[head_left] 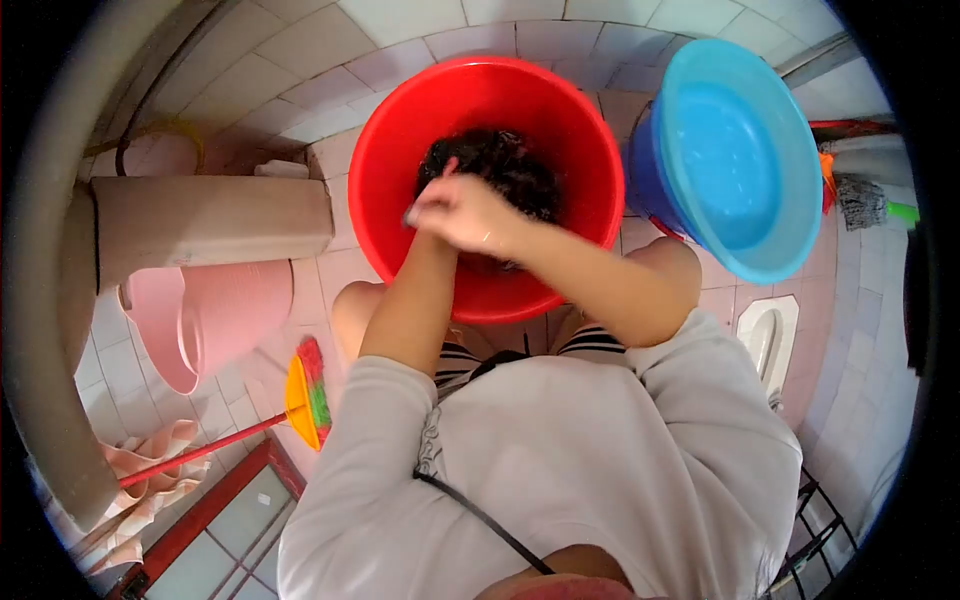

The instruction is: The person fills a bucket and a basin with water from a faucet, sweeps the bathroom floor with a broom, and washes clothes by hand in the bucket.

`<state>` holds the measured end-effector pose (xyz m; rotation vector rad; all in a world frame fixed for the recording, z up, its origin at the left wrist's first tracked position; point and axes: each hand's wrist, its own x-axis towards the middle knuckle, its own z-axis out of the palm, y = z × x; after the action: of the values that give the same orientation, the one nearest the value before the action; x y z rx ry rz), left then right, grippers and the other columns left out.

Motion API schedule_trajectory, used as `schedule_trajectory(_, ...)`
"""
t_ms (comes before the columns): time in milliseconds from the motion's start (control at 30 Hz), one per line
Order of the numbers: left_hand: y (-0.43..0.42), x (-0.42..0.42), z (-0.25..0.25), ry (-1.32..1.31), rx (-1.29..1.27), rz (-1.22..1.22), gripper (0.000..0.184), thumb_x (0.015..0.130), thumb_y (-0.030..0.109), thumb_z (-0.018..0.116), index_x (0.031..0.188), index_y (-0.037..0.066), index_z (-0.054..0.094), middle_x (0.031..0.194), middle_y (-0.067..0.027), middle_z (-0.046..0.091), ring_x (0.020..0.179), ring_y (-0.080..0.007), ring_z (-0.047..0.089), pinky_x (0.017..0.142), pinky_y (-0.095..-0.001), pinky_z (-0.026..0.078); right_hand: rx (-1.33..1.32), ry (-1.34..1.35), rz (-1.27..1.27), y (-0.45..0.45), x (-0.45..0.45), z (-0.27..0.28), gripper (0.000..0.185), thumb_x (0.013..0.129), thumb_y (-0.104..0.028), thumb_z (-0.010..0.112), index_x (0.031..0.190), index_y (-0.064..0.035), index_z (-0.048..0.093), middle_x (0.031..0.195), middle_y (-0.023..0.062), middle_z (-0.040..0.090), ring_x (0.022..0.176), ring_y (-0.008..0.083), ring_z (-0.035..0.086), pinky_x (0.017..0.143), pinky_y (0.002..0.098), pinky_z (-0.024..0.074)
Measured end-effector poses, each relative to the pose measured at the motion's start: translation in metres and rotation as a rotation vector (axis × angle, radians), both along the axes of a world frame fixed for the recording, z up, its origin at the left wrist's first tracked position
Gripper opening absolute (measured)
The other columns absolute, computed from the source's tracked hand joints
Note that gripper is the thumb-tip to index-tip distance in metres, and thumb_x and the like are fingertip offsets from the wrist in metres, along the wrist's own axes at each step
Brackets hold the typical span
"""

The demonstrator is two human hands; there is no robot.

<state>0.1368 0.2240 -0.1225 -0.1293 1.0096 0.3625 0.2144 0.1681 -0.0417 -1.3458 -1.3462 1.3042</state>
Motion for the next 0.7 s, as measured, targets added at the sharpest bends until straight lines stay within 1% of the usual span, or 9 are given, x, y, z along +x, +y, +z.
schedule_trajectory(100, -0.001, -0.006, -0.009, -0.256, 0.154, 0.064, 0.056, 0.079, 0.045, 0.049, 0.115, 0.004, 0.044, 0.107, -0.0118, 0.053, 0.1, -0.0243, 0.049, 0.085, -0.0397, 0.04, 0.156, -0.019, -0.005, -0.017, -0.032, -0.021, 0.021, 0.074, -0.023, 0.059, 0.08, -0.0036, 0.06, 0.076, 0.0125, 0.059, 0.07, 0.0227, 0.057, 0.065, 0.0308, 0.0434)
schedule_trajectory(167, 0.003, 0.0, -0.023, -0.214, 0.242, 0.095, 0.054, 0.08, 0.044, 0.049, 0.115, 0.003, 0.044, 0.107, -0.0116, 0.053, 0.099, -0.0251, 0.049, 0.084, -0.039, 0.04, 0.226, -0.268, -0.234, -0.001, -0.017, -0.038, 0.018, 0.073, -0.022, 0.057, 0.08, -0.0061, 0.059, 0.077, 0.0155, 0.058, 0.074, 0.031, 0.057, 0.068, 0.0365, 0.0447)
schedule_trajectory(267, 0.01, 0.005, -0.035, 0.083, 0.443, 0.046, 0.051, 0.081, 0.041, 0.048, 0.115, 0.003, 0.044, 0.108, -0.0114, 0.053, 0.098, -0.0263, 0.05, 0.084, -0.0381, 0.04, 0.025, -0.613, -0.342, 0.019, 0.041, -0.05, 0.019, 0.075, -0.023, 0.05, 0.082, -0.0067, 0.056, 0.077, 0.0169, 0.059, 0.074, 0.0336, 0.057, 0.068, 0.0423, 0.0453)
schedule_trajectory(333, 0.01, 0.004, -0.003, 0.458, 0.634, -0.112, 0.055, 0.082, 0.041, 0.048, 0.115, -0.002, 0.044, 0.109, -0.0141, 0.052, 0.095, -0.0276, 0.052, 0.08, -0.0369, 0.042, -0.059, -0.758, -0.446, 0.023, 0.089, -0.054, 0.019, 0.077, -0.022, 0.049, 0.085, -0.0058, 0.055, 0.079, 0.017, 0.059, 0.076, 0.0345, 0.057, 0.069, 0.0434, 0.0447)
schedule_trajectory(367, 0.014, 0.0, 0.008, 0.858, 0.935, -0.272, 0.057, 0.082, 0.043, 0.047, 0.109, -0.007, 0.047, 0.101, -0.017, 0.056, 0.091, -0.0275, 0.054, 0.078, -0.0367, 0.043, -0.023, -0.7, -0.524, 0.02, 0.109, -0.051, 0.02, 0.078, -0.021, 0.05, 0.087, -0.0045, 0.055, 0.079, 0.0176, 0.059, 0.078, 0.0342, 0.057, 0.07, 0.0429, 0.0442)
schedule_trajectory(433, 0.036, -0.022, 0.023, 1.297, 1.274, -0.704, 0.062, 0.082, 0.048, 0.041, 0.093, -0.011, 0.055, 0.086, -0.0292, 0.056, 0.089, -0.0397, 0.054, 0.08, -0.0419, 0.04, 0.122, -0.563, -0.618, 0.014, 0.131, -0.03, 0.021, 0.079, -0.02, 0.052, 0.088, -0.0022, 0.054, 0.076, 0.0163, 0.06, 0.076, 0.033, 0.057, 0.068, 0.0403, 0.0439)
schedule_trajectory(500, 0.053, -0.042, 0.043, 1.323, 1.27, -0.964, 0.061, 0.081, 0.048, 0.039, 0.093, -0.01, 0.055, 0.088, -0.0315, 0.053, 0.092, -0.0418, 0.05, 0.08, -0.0441, 0.039, 0.184, -0.38, -0.611, 0.012, 0.132, 0.006, 0.02, 0.078, -0.021, 0.053, 0.086, -0.0024, 0.054, 0.071, 0.015, 0.059, 0.071, 0.0306, 0.058, 0.065, 0.0364, 0.0444)
schedule_trajectory(633, 0.053, -0.058, 0.058, 1.278, 1.5, -1.081, 0.052, 0.078, 0.044, 0.049, 0.089, -0.006, 0.057, 0.088, -0.0275, 0.056, 0.09, -0.0387, 0.053, 0.077, -0.0434, 0.041, 0.346, -0.226, -0.608, 0.027, 0.119, 0.053, 0.019, 0.078, -0.02, 0.053, 0.085, -0.0025, 0.055, 0.067, 0.0142, 0.059, 0.067, 0.0284, 0.058, 0.063, 0.0336, 0.0443)
schedule_trajectory(700, 0.04, -0.048, 0.08, 1.325, 1.313, -1.476, 0.051, 0.071, 0.042, 0.061, 0.092, -0.004, 0.056, 0.089, -0.0248, 0.057, 0.088, -0.0358, 0.055, 0.077, -0.0423, 0.043, 0.532, -0.152, -0.556, 0.033, 0.114, 0.087, 0.014, 0.081, -0.016, 0.052, 0.079, -0.0026, 0.053, 0.063, 0.0002, 0.055, 0.06, 0.0085, 0.048, 0.057, 0.0234, 0.0389)
